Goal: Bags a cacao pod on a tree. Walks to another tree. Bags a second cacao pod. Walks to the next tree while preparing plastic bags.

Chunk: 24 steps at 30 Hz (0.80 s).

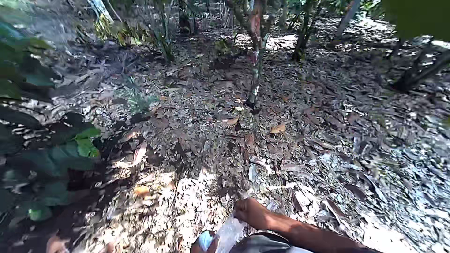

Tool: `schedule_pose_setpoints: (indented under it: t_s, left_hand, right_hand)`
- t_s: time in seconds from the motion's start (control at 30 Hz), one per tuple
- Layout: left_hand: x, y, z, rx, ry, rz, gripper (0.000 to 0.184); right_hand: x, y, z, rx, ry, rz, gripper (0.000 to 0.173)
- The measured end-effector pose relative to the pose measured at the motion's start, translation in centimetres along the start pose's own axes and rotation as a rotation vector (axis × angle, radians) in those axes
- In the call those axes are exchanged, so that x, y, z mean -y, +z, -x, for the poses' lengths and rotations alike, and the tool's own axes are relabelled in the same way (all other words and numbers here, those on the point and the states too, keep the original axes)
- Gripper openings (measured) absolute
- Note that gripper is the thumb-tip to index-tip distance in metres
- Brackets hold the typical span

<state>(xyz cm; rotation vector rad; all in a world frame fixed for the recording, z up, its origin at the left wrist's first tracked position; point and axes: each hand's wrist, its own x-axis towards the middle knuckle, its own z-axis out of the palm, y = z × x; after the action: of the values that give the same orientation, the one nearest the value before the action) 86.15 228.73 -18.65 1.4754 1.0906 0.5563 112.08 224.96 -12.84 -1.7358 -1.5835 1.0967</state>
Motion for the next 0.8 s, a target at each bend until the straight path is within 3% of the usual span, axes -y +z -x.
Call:
schedule_pose_setpoints:
  t_s: [0.13, 0.23, 0.33, 0.43, 0.57, 0.67, 0.8]
  left_hand:
    - [-1.6, -7.5, -6.9, -0.047, -0.105, 0.063, 0.03]
    - [-1.8, -11.7, -10.7, -0.125, -0.081, 0.146, 0.037]
    - [-1.6, -15.5, -14.2, -0.202, -0.108, 0.165, 0.039]
    - [-1.7, -18.7, -18.6, -0.407, -0.205, 0.131, 0.028]
    - [-0.7, -22.9, -26.3, -0.548, -0.377, 0.177, 0.04]
    - [0.0, -26.3, -34.7, -0.54, -0.327, 0.178, 0.038]
    - [-0.9, -30.4, -49.4, -0.497, -0.209, 0.274, 0.02]
  right_hand:
    - [4.5, -2.2, -9.3, -0.148, -0.008, 0.003, 0.035]
    - [6.1, -3.9, -15.0, -0.325, -0.05, -0.097, 0.025]
    - [6.2, -5.8, -20.7, -0.46, 0.01, -0.179, 0.015]
    - [5.9, -6.3, -27.6, -0.509, 0.028, -0.324, 0.018]
    - [5.6, -7.1, -38.2, -0.326, -0.058, -0.405, 0.015]
    - [5.4, -7.7, -48.0, -0.129, -0.111, -0.382, 0.018]
    - [6.0, -9.2, -63.2, 0.121, -0.203, -0.266, 0.02]
